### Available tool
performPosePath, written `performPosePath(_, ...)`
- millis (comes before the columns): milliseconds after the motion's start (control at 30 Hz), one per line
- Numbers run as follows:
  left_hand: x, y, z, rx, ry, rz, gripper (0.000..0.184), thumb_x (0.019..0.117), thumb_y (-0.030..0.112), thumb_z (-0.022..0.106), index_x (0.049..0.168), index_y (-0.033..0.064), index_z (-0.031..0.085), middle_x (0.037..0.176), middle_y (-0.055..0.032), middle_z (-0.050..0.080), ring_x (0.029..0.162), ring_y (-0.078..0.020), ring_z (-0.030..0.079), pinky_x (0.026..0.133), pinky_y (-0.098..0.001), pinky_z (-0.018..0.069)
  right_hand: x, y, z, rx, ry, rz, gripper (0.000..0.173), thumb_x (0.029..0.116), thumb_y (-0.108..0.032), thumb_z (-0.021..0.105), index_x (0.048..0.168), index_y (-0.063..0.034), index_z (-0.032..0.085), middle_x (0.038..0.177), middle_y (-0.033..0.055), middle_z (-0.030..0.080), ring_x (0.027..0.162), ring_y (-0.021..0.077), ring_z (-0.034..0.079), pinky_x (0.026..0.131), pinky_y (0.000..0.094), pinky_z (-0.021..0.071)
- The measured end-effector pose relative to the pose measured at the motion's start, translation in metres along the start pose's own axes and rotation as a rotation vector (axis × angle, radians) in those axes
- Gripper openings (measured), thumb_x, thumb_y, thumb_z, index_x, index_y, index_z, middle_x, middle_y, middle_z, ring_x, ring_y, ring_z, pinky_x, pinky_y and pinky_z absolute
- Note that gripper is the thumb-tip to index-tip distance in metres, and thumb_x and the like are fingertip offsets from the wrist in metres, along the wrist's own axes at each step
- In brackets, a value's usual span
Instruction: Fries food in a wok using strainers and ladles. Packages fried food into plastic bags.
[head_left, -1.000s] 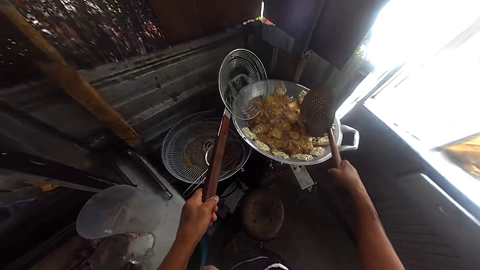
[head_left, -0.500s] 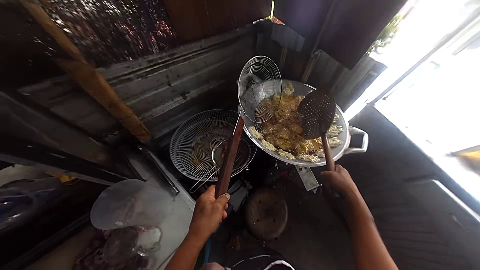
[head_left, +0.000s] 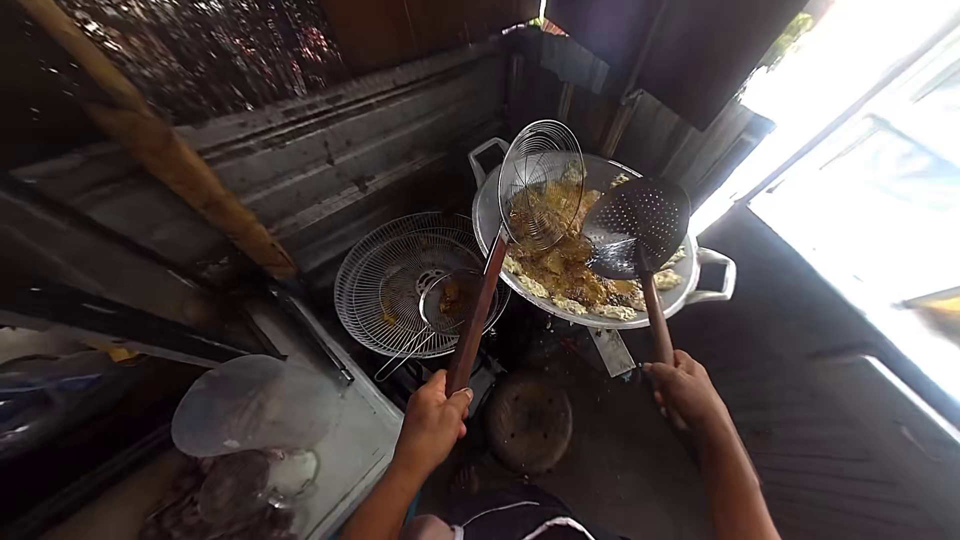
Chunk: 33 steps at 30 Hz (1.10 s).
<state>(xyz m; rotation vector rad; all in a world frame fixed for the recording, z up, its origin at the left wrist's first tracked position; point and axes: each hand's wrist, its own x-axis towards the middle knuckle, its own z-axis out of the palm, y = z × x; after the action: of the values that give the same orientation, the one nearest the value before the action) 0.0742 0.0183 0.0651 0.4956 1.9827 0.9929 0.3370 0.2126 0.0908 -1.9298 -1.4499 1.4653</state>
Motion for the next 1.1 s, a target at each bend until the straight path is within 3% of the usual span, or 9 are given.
performPosePath(233,-0.001,0.002,0.005,0.022,-0.003,0.0,0.014,0.1021,0.006,0.057,0.114,-0.0014,0.057,0.069,-0.0028,0.057,0.049,-0.0079,0.055,0.048,-0.0213,0.0477,-0.004,0.015,-0.006,-0.177,0.035,-0.139,0.027,0.0955,-0.007,0.067,0.114,0.0019,0.05,0.072,0.0089,0.054,0.049,0.015,0.054,0.048,0.0305,0.0491)
performPosePath(333,-0.002,0.003,0.007,0.007,0.0,-0.01,0.013,0.1022,0.005,0.057,0.113,-0.0008,0.057,0.069,-0.0026,0.057,0.049,-0.0074,0.055,0.048,-0.0207,0.0476,-0.001,0.016,-0.007,-0.364,0.108,-0.121,0.036,0.0955,-0.011,0.067,0.124,0.0023,0.049,0.085,0.0159,0.059,0.065,0.0249,0.061,0.062,0.043,0.0524)
performPosePath(400,-0.002,0.004,0.008,0.006,0.002,-0.013,0.013,0.1022,0.005,0.057,0.113,-0.0007,0.057,0.069,-0.0029,0.058,0.048,-0.0078,0.055,0.047,-0.021,0.0478,0.003,0.013,-0.004,-0.417,0.131,-0.089,0.037,0.0959,-0.011,0.066,0.125,0.0022,0.048,0.09,0.0181,0.06,0.071,0.028,0.063,0.068,0.0462,0.0529)
performPosePath(500,-0.003,0.005,0.011,0.02,0.0,-0.013,0.011,0.1022,0.006,0.058,0.112,0.0,0.057,0.067,-0.0019,0.057,0.048,-0.0075,0.055,0.047,-0.0206,0.0474,0.015,0.012,-0.002,-0.414,0.083,-0.036,0.035,0.0965,-0.012,0.066,0.124,0.0016,0.048,0.09,0.0165,0.058,0.067,0.0246,0.06,0.065,0.0426,0.0523)
performPosePath(667,-0.006,0.003,0.015,0.037,-0.018,-0.005,0.012,0.1022,0.006,0.058,0.112,-0.0007,0.057,0.067,-0.0022,0.058,0.048,-0.0072,0.055,0.048,-0.0208,0.0477,0.015,0.02,-0.005,-0.276,-0.002,-0.003,0.029,0.0964,-0.01,0.069,0.116,0.0007,0.049,0.079,0.0112,0.056,0.054,0.0173,0.055,0.053,0.0327,0.0497)
performPosePath(967,-0.012,0.005,0.023,0.04,-0.041,0.001,0.014,0.1024,0.007,0.058,0.114,-0.0008,0.057,0.068,-0.0026,0.057,0.049,-0.0077,0.055,0.048,-0.0213,0.0482,0.041,0.001,-0.015,0.178,-0.159,0.102,0.007,0.1044,-0.008,0.053,0.106,-0.0027,0.048,0.059,0.001,0.048,0.039,0.0072,0.047,0.036,0.0215,0.0446)
performPosePath(1100,-0.014,0.007,0.029,0.038,-0.062,0.005,0.017,0.1025,0.008,0.057,0.117,-0.0015,0.057,0.07,-0.0033,0.059,0.051,-0.0088,0.057,0.051,-0.0233,0.0499,0.046,0.009,-0.026,0.37,-0.25,0.126,0.006,0.1072,-0.008,0.045,0.102,-0.0053,0.046,0.056,-0.0008,0.045,0.038,0.0054,0.047,0.036,0.0191,0.044)
